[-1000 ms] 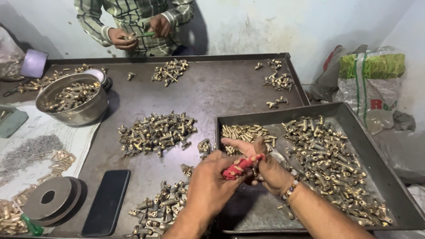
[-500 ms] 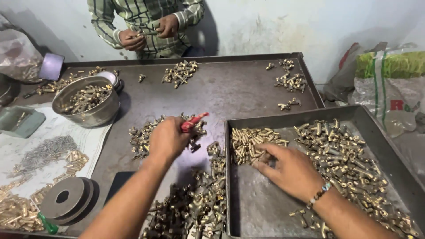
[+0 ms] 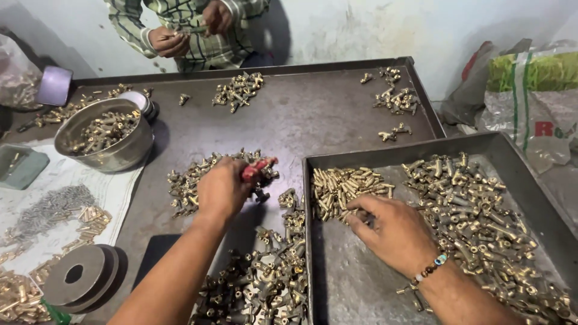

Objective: The person picks brass fittings one at a time from a tray, holds each in one hand, and uses a red-handled tap tool to thread the fitting, then places the finished piece aside. A second worker across the table performs similar work on the same parts.

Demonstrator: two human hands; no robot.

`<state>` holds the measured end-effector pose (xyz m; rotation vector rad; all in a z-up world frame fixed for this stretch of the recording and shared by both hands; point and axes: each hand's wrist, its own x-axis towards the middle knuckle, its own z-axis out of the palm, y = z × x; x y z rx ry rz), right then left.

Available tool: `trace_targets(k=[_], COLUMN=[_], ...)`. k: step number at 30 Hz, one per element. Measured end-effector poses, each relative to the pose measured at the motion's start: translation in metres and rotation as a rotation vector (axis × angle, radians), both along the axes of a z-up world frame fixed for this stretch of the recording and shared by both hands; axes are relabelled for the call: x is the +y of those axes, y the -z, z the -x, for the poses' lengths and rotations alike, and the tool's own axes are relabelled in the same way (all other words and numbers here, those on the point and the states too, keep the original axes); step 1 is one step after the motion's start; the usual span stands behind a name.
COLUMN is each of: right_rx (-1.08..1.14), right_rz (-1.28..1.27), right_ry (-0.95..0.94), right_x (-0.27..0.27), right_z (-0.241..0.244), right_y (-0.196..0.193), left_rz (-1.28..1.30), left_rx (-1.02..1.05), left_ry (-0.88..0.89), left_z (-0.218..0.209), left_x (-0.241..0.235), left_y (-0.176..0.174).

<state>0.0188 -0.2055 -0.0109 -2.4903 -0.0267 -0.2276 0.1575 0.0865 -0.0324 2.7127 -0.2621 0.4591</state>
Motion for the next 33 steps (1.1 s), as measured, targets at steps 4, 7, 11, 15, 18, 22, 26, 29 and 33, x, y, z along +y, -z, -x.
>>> trace_targets(k=[4, 7, 11, 15, 18, 22, 26, 29, 33], right_rx=[0.043, -0.035, 0.057, 0.075, 0.141, 0.12, 0.342, 0.27, 0.114], right_rz=[0.039, 0.0, -0.03, -0.002, -0.233, -0.734, -1.144, -1.23, -1.42], right_ry=[-0.007, -0.079, -0.127, -0.106, -0.069, -0.345, -0.269, -0.197, 0.112], right_x=[0.002, 0.003, 0.002, 0.003, 0.005, 0.008, 0.002, -0.024, -0.043], right_z=[0.001, 0.001, 0.0, 0.001, 0.0, -0.004, -0.009, -0.022, -0.026], right_y=[-0.002, 0.002, 0.005, 0.006, 0.001, 0.003, 0.011, 0.037, 0.022], left_rz=[-0.019, -0.013, -0.011, -0.01, 0.023, 0.636, 1.049, 1.146, 1.222], left_rx=[0.279, 0.507, 0.627, 0.479, 0.475, 0.442, 0.439, 0.422, 0.436], left_ry=[0.112, 0.179, 0.156, 0.17, 0.069, 0.117, 0.273, 0.256, 0.229], left_z=[0.025, 0.047, 0.061, 0.063, 0.076, 0.094, 0.107, 0.112, 0.129], left_x=[0.011, 0.014, 0.013, 0.011, -0.004, -0.045, -0.089, -0.107, -0.113], left_y=[0.002, -0.008, -0.004, 0.01, -0.016, -0.023, -0.018, -0.01, 0.01])
